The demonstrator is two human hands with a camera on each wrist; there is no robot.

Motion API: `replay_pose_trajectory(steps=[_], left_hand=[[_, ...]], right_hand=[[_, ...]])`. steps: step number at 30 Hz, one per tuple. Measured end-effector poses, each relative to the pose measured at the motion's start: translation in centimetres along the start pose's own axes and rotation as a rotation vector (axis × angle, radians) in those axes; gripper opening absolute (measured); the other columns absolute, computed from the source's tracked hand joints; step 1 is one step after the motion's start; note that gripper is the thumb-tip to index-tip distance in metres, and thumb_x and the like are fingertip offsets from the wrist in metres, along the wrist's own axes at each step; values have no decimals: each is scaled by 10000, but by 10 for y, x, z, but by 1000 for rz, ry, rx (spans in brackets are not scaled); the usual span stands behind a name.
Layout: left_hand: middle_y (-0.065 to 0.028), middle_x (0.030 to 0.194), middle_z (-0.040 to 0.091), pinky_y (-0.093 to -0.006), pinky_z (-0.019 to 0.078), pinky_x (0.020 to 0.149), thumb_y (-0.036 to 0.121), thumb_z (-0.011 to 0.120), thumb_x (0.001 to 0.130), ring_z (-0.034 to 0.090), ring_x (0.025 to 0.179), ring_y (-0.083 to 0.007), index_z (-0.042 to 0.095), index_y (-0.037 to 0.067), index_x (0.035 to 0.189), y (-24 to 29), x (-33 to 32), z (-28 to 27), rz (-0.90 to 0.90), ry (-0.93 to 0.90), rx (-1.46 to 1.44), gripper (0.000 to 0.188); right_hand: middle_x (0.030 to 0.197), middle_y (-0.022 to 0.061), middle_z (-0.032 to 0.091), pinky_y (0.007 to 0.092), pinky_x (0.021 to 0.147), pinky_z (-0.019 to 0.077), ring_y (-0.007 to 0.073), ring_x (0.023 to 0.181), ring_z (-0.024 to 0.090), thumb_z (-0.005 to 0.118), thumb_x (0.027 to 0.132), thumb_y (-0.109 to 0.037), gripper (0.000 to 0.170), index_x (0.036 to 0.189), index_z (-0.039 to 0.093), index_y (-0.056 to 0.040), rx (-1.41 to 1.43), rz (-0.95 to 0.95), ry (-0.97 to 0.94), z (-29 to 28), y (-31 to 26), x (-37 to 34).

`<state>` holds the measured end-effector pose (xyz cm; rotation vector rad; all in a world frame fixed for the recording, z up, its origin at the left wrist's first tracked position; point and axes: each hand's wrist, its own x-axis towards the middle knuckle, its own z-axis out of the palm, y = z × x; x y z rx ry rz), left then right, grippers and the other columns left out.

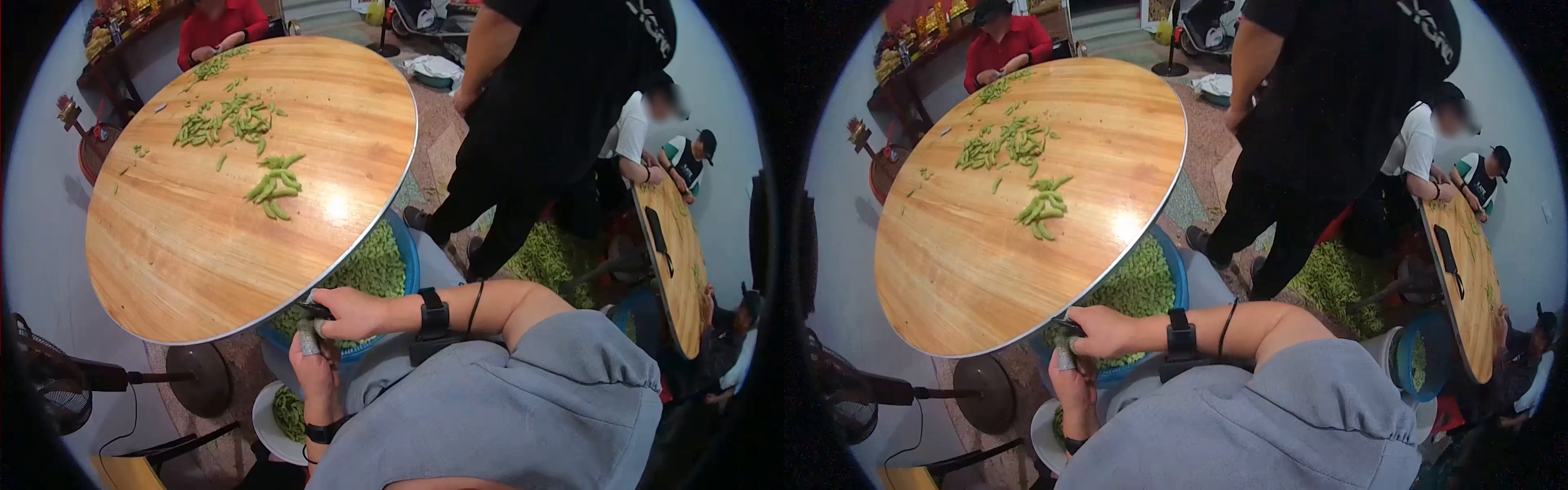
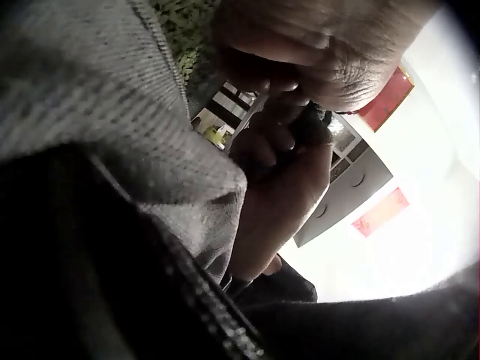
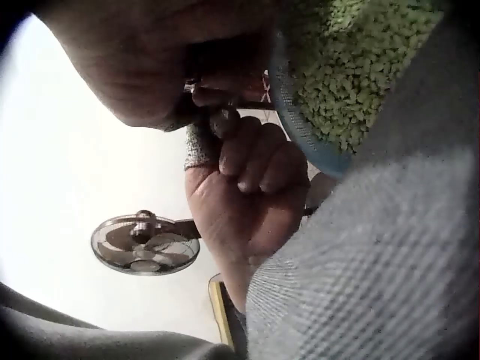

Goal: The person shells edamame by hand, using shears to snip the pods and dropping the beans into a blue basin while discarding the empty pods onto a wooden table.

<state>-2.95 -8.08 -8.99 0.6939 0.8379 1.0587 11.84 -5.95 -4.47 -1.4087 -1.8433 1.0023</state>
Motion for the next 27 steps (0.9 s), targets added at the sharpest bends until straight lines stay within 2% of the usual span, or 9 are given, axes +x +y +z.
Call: replay_pose_trajectory(steps=[8,10,12,16,19,23,24,25,27], left_hand=[[23,525,399,-225,315,377,240,416,966,355,414,-70,514,69,846,3,-1,5,-74,57,-6,231],[24,532,403,-219,317,377,231,425,964,352,414,-67,529,65,883,3,-3,4,2,53,-110,212],[25,534,409,-215,318,378,218,430,962,354,415,-63,531,62,889,0,-2,0,27,80,-94,199],[33,544,425,-203,321,384,145,434,948,365,423,-50,537,60,873,0,-4,-2,102,92,3,154],[33,555,438,-201,322,385,97,427,928,371,430,-47,541,55,838,5,-11,2,108,26,87,151],[39,523,421,-214,298,353,212,435,954,366,406,-50,538,70,822,6,-15,7,132,25,126,220],[31,540,438,-215,316,369,136,432,930,381,422,-52,543,54,825,9,-17,11,108,39,116,174],[23,556,454,-215,334,384,60,429,905,397,439,-55,549,38,827,10,-18,14,81,51,108,145],[21,549,454,-217,340,385,57,431,904,403,435,-58,549,37,830,6,-14,13,114,34,105,141]], right_hand=[[742,174,578,365,627,464,271,695,590,594,739,-110,165,845,535,2,89,-20,-84,-18,-5,-2],[731,182,572,375,629,462,299,693,591,595,731,-115,159,823,540,3,160,-16,-64,-17,-8,-4],[729,192,567,379,625,460,329,698,588,599,728,-138,183,824,542,6,-38,-152,87,-12,-4,-6],[723,195,568,381,614,461,353,700,584,599,725,-157,196,820,547,6,-186,-249,9,-12,0,-7],[781,219,600,417,639,463,395,725,578,593,672,-124,216,841,580,9,-24,-120,-105,-20,-9,-10],[694,151,583,367,578,454,267,614,567,579,703,-135,177,803,568,11,84,-6,-191,-23,-11,-7],[659,111,572,336,541,445,205,570,546,573,725,-144,169,797,560,8,129,24,-194,-22,-8,-8],[659,111,572,336,541,445,205,570,546,573,725,-144,169,797,560,8,114,21,-203,-21,-7,-8],[609,-10,467,232,426,337,89,484,418,550,813,-158,121,827,514,-43,602,367,-249,-17,-5,-7]])
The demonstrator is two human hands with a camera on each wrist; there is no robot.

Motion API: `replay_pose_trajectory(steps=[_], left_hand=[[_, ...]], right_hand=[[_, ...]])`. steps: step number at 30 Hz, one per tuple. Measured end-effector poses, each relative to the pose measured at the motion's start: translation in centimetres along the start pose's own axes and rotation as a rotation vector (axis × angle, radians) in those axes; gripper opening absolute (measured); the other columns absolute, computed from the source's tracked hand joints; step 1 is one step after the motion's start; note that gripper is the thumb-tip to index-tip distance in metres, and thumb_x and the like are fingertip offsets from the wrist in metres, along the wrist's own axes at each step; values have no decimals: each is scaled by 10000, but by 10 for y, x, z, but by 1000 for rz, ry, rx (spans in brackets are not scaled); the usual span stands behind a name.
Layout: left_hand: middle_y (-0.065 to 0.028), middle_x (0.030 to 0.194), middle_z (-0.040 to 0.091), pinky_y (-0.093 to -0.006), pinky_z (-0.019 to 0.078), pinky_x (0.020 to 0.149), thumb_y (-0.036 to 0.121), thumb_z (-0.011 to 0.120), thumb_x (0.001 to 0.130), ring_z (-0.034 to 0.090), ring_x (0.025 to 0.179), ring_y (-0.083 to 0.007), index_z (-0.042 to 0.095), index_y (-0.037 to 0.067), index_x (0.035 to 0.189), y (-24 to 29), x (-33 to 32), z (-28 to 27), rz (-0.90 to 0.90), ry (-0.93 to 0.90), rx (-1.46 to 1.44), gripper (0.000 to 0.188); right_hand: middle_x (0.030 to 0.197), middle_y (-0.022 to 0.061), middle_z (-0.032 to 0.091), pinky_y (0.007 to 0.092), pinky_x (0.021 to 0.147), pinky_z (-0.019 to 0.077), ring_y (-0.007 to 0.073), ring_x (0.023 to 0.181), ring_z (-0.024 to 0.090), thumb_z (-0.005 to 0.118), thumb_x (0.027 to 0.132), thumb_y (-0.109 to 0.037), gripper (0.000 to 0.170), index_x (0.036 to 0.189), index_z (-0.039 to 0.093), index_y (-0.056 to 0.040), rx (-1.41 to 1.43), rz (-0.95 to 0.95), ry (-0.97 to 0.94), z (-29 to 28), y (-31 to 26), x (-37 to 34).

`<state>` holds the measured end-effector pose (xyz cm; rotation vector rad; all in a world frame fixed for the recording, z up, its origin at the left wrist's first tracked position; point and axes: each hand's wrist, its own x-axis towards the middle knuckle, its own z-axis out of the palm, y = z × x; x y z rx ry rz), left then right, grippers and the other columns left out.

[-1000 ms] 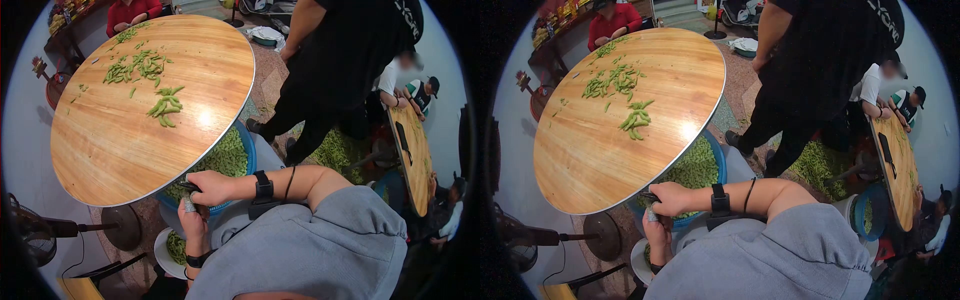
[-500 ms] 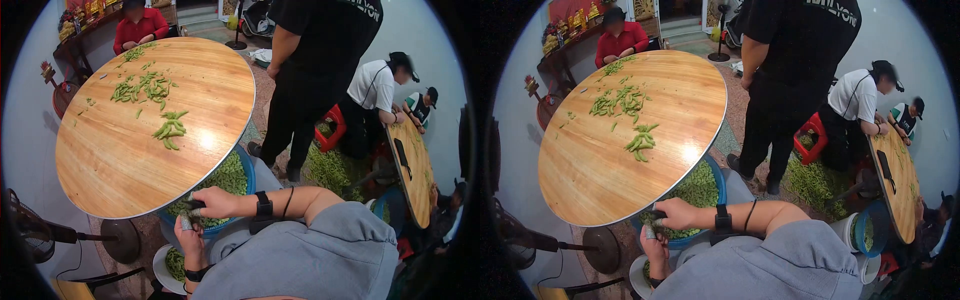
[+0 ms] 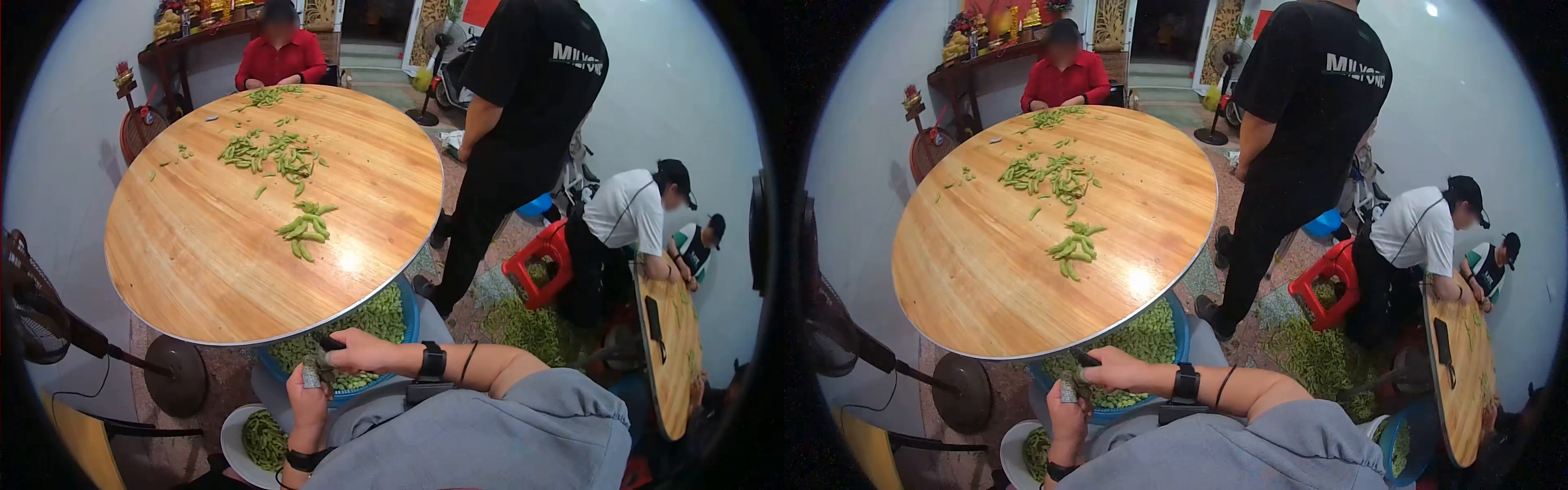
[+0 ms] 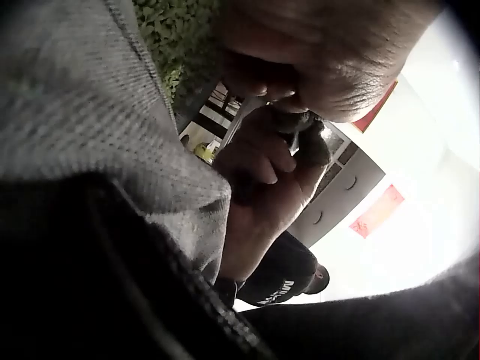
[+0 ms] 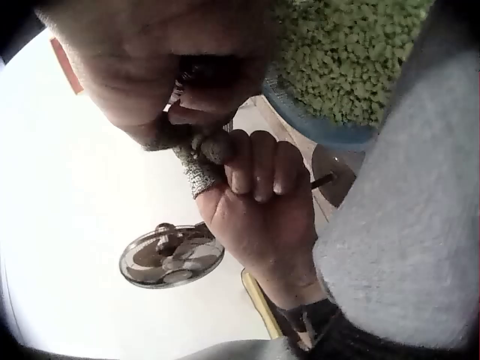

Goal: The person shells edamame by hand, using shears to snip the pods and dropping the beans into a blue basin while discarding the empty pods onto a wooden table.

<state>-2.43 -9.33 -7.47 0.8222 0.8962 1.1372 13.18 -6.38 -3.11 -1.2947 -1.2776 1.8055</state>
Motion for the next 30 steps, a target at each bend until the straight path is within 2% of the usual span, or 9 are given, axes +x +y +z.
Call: replay_pose_trajectory(steps=[5,8,10,13,19,21,22,25,30], left_hand=[[9,529,453,-217,351,383,65,425,907,411,414,-72,549,41,834,-1,5,3,-3,10,-17,146],[-2,520,454,-223,355,381,89,426,911,405,397,-78,547,47,836,-4,11,-1,-60,89,-80,149],[-4,534,466,-224,358,386,114,431,914,419,416,-79,546,52,835,-5,11,-14,-67,189,-1,152],[4,617,512,-208,359,401,113,459,908,445,464,-68,554,55,858,-1,5,-46,-18,290,190,122],[-18,700,561,-233,407,476,110,574,854,503,552,-99,562,37,935,-29,-37,-152,-28,622,438,110],[-69,751,600,-292,474,579,95,601,788,588,652,-195,552,-9,1001,-51,-56,-200,-237,622,1112,242],[-145,802,618,-368,493,693,91,655,702,617,765,-325,527,-26,1059,-49,-64,-203,-230,585,1544,396],[-243,918,601,-467,436,809,78,625,652,541,918,-441,506,-34,1025,-26,-60,-175,-127,678,1608,408],[-162,921,634,-332,489,740,96,619,794,632,837,-248,573,-1,1032,26,-10,-83,-11,504,1107,261]], right_hand=[[625,-43,394,174,417,238,33,486,313,520,838,-147,80,882,505,-81,552,233,-94,-15,20,12],[646,25,473,227,442,341,117,494,414,569,828,-195,158,910,528,-66,274,51,-26,-36,37,17],[729,113,552,313,543,445,237,581,526,623,801,-238,246,955,552,-59,-837,-656,301,-49,48,15],[774,188,590,409,628,482,362,721,592,624,742,-245,240,885,596,-54,-812,-290,213,-63,27,7],[700,204,563,417,589,458,368,663,575,620,760,-183,197,840,561,-13,-714,-519,416,-88,-25,27],[718,198,570,420,597,460,366,681,576,627,758,-180,202,846,553,-14,-746,-570,450,-92,-37,51],[735,191,577,424,604,462,365,699,576,635,756,-178,208,852,545,-16,-796,-627,497,-93,-43,64],[786,180,586,423,635,469,360,741,575,639,753,-175,212,845,531,-17,-965,-615,551,-88,-56,97],[799,194,584,429,655,466,367,759,568,643,735,-162,211,836,529,-16,-1030,-643,576,-89,-50,123]])
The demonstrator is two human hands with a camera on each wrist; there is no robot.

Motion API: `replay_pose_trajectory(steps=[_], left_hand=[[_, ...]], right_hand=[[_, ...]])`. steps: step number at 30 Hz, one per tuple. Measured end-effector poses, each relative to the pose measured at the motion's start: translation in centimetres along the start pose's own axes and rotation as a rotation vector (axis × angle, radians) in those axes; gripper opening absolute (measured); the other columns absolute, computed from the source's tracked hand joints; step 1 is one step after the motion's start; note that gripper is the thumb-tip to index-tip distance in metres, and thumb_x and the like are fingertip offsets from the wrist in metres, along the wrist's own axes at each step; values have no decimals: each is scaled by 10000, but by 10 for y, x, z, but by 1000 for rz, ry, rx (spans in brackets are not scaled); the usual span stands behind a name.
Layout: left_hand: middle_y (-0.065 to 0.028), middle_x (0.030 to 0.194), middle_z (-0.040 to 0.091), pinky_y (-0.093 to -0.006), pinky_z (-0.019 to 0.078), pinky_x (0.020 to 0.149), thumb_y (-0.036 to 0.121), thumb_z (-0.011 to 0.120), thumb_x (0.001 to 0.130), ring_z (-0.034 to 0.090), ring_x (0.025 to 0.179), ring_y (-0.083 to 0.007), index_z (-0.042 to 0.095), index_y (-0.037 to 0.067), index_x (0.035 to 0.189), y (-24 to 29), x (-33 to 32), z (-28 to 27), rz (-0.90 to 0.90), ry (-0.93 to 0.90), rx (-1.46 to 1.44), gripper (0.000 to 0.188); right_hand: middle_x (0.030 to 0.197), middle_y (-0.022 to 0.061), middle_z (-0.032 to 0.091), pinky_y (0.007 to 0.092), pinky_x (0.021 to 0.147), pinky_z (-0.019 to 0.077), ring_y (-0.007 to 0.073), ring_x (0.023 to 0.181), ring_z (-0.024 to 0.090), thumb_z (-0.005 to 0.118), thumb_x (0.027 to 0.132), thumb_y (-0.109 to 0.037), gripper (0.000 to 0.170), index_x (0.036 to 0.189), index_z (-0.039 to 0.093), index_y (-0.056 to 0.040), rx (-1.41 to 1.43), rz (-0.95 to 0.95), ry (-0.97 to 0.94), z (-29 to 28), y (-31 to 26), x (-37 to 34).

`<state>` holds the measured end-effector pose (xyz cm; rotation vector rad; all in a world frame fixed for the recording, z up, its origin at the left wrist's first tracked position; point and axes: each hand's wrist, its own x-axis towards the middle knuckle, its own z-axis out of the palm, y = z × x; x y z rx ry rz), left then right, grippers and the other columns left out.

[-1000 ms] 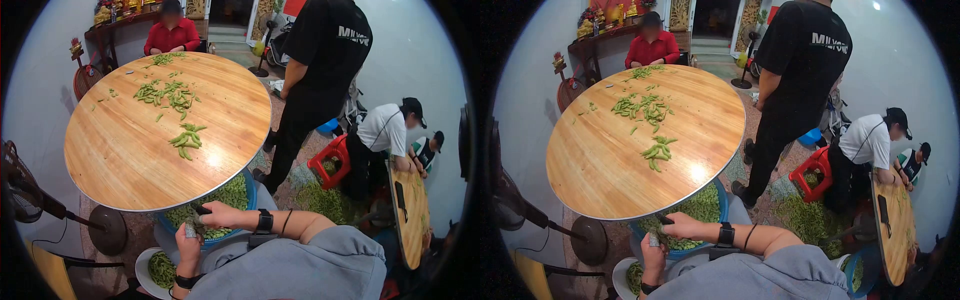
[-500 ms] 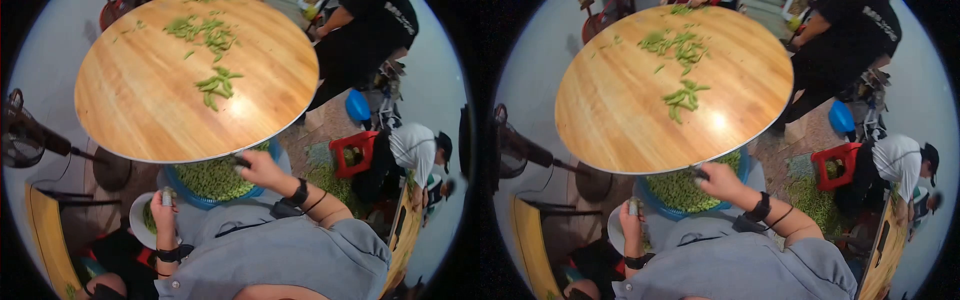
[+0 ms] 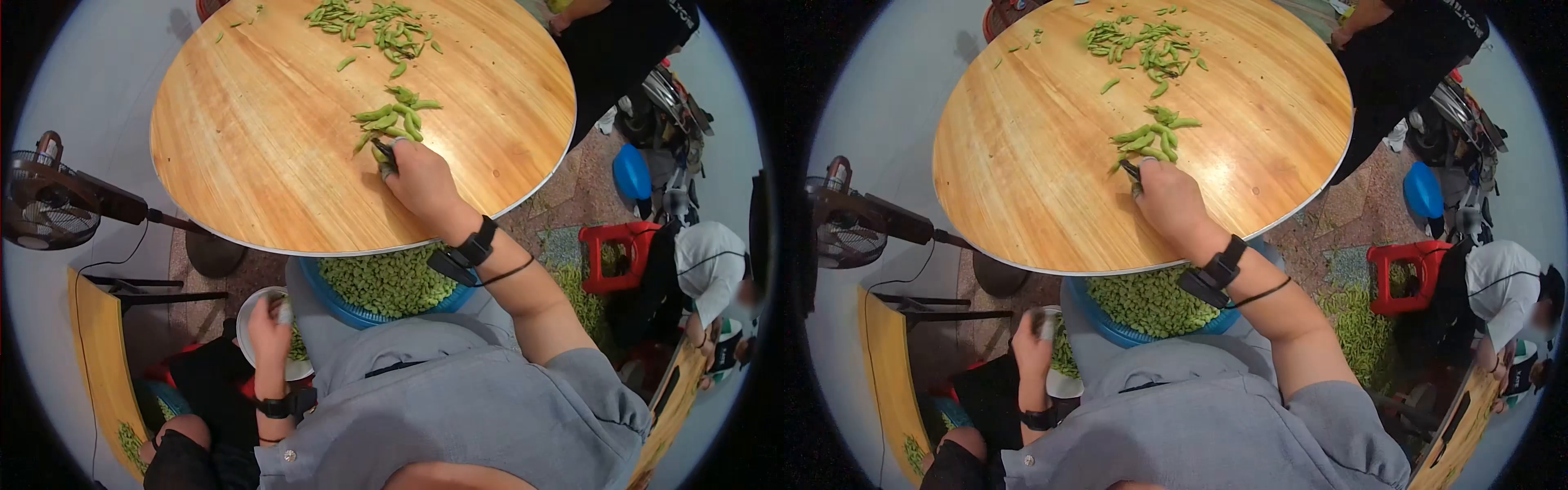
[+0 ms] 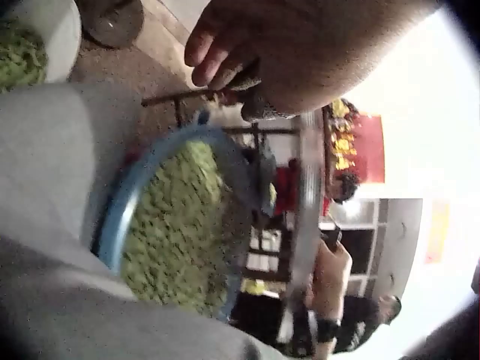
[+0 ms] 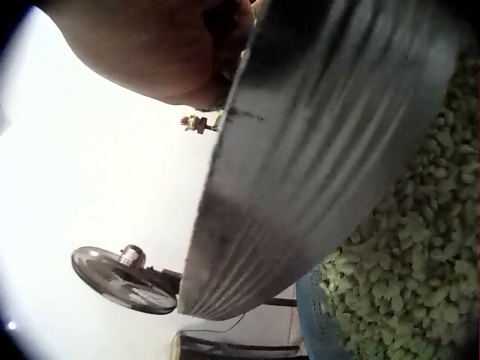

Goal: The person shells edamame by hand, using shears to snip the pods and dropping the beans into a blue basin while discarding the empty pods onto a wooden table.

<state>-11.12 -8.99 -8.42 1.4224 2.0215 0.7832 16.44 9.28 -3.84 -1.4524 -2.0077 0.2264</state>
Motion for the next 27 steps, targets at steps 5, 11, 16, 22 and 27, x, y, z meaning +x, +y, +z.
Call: replay_pose_trajectory(steps=[5,11,16,22,27], left_hand=[[-104,908,641,-251,509,685,54,529,859,628,799,-150,574,-8,1080,90,3,39,263,-397,-577,234],[-53,882,637,-240,499,621,75,456,902,613,760,-118,586,1,1050,133,16,70,113,-675,-1009,210],[-3,752,604,-200,447,539,65,474,895,559,626,-67,596,16,992,135,10,65,132,-502,-860,164],[38,669,533,-188,352,451,58,502,877,447,516,-34,598,28,965,121,5,57,-7,-581,-901,133],[38,659,517,-185,342,472,102,514,893,428,526,-30,589,33,976,117,4,61,24,-609,-902,131]], right_hand=[[831,128,631,297,667,481,171,756,609,660,753,-158,301,992,577,5,553,316,-149,-36,-10,-42],[801,70,631,257,682,478,99,757,586,658,770,-125,308,1033,569,8,1033,418,-237,-53,-35,-100],[815,170,601,298,683,485,222,737,616,550,772,-82,318,1075,534,15,594,188,-303,-62,-36,-110],[835,176,602,320,681,481,236,747,611,475,804,-99,320,1100,507,19,707,182,-439,-64,-41,-104],[783,83,573,277,613,460,132,692,554,456,815,-89,299,1089,503,21,860,362,-673,-73,-42,-103]])
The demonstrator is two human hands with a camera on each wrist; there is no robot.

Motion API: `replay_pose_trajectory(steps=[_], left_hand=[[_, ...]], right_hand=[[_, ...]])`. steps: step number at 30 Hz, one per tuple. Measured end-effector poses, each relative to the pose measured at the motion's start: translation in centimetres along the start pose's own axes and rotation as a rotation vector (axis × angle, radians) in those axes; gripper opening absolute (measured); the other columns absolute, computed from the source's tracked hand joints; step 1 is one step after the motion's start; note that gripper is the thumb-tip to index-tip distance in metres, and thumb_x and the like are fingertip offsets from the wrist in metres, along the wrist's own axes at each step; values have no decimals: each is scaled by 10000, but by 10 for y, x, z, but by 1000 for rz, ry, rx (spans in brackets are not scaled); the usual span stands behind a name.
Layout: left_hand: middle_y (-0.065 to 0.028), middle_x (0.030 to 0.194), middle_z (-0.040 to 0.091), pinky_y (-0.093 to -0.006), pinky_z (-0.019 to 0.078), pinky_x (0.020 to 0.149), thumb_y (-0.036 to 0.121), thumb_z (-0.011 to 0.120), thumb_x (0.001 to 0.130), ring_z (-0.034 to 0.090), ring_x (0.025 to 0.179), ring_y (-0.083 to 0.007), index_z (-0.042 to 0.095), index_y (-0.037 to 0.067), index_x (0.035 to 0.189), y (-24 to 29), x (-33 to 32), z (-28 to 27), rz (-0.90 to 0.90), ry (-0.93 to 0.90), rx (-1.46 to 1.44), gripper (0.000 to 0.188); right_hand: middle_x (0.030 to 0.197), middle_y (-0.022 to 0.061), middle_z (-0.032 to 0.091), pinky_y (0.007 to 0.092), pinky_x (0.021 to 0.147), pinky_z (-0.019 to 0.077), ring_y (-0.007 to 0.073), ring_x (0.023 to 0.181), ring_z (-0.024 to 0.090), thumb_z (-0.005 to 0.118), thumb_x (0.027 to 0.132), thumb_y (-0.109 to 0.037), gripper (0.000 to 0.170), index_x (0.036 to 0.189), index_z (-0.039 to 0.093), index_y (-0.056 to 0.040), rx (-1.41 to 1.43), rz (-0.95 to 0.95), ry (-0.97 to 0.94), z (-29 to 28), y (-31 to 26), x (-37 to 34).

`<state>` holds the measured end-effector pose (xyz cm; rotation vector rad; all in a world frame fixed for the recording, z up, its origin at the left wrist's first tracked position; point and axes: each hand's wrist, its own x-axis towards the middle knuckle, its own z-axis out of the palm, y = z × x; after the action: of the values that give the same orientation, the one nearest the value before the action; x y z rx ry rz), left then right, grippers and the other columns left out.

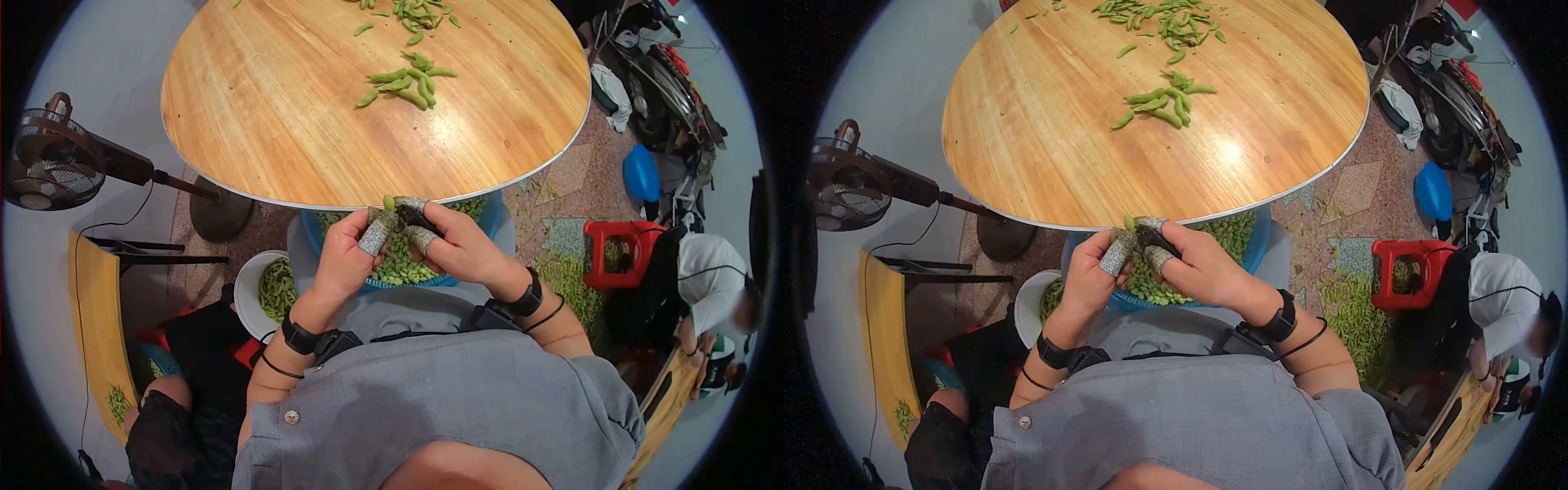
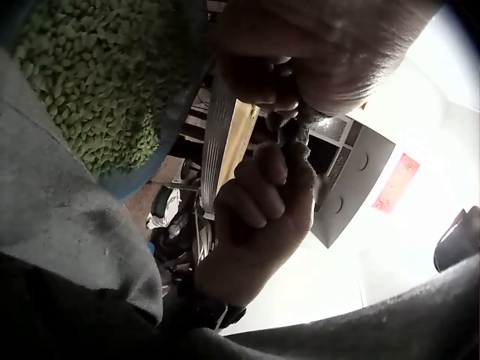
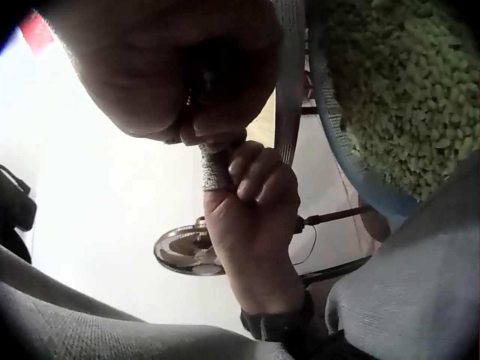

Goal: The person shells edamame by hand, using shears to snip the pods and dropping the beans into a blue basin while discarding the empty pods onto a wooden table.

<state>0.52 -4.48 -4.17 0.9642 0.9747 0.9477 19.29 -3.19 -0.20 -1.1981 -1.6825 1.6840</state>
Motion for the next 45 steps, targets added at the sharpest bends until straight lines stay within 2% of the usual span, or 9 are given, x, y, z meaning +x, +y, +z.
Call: replay_pose_trajectory(steps=[8,10,15,22,28,36,38,41,45], left_hand=[[-29,725,555,-237,413,562,106,550,862,529,622,-129,570,9,959,7,-4,6,62,30,154,138],[-121,736,543,-363,440,568,29,554,775,546,651,-304,541,4,892,6,-1,6,672,178,984,120],[-177,755,526,-409,441,601,47,577,747,534,683,-357,541,3,867,-2,-3,4,728,122,1008,132],[9,693,570,-241,446,526,116,566,884,526,570,-106,599,-11,959,-2,-6,-16,-176,-284,-186,150],[-112,661,520,-375,446,534,81,652,688,548,596,-274,523,32,778,5,-3,-4,696,26,1347,165],[-99,649,506,-333,416,508,109,572,799,502,558,-267,492,33,776,-21,1,-3,581,58,931,113],[-23,655,507,-262,377,493,135,507,878,467,527,-151,502,35,798,-19,-4,1,-191,-13,-8,128],[10,672,500,-231,355,490,92,463,888,439,541,-78,505,41,809,-21,-8,-4,-315,-86,-279,103],[-19,713,524,-240,376,513,30,426,873,453,558,-99,539,36,914,-35,-10,-9,-221,-152,247,121]], right_hand=[[742,-7,497,221,513,382,61,597,441,437,834,-75,372,1200,449,-13,286,27,-103,-5,9,-1],[746,-8,494,216,513,377,59,597,440,435,833,-73,417,1247,428,-31,243,9,-93,-3,7,0],[679,-38,392,181,417,263,39,491,319,397,858,-78,483,1335,360,-146,440,149,-205,-7,-6,-7],[672,-49,377,157,397,230,4,477,278,311,886,-53,360,1212,412,-170,899,291,-454,-17,4,-15],[702,-31,405,163,414,257,19,494,296,321,855,-38,344,1164,405,-163,721,284,-274,-2,18,-6],[698,-33,404,167,415,250,22,492,297,334,872,-57,340,1184,405,-170,711,314,-269,-2,23,-8],[661,-60,374,165,406,185,6,484,247,354,906,-93,298,1188,400,-179,716,378,-238,-1,30,-9],[705,-4,477,204,432,323,67,506,390,443,900,-180,239,1129,481,-127,577,349,-321,-15,44,-11],[773,124,584,338,642,460,203,687,556,680,776,-350,397,947,553,-15,-285,-47,155,-9,62,2]])
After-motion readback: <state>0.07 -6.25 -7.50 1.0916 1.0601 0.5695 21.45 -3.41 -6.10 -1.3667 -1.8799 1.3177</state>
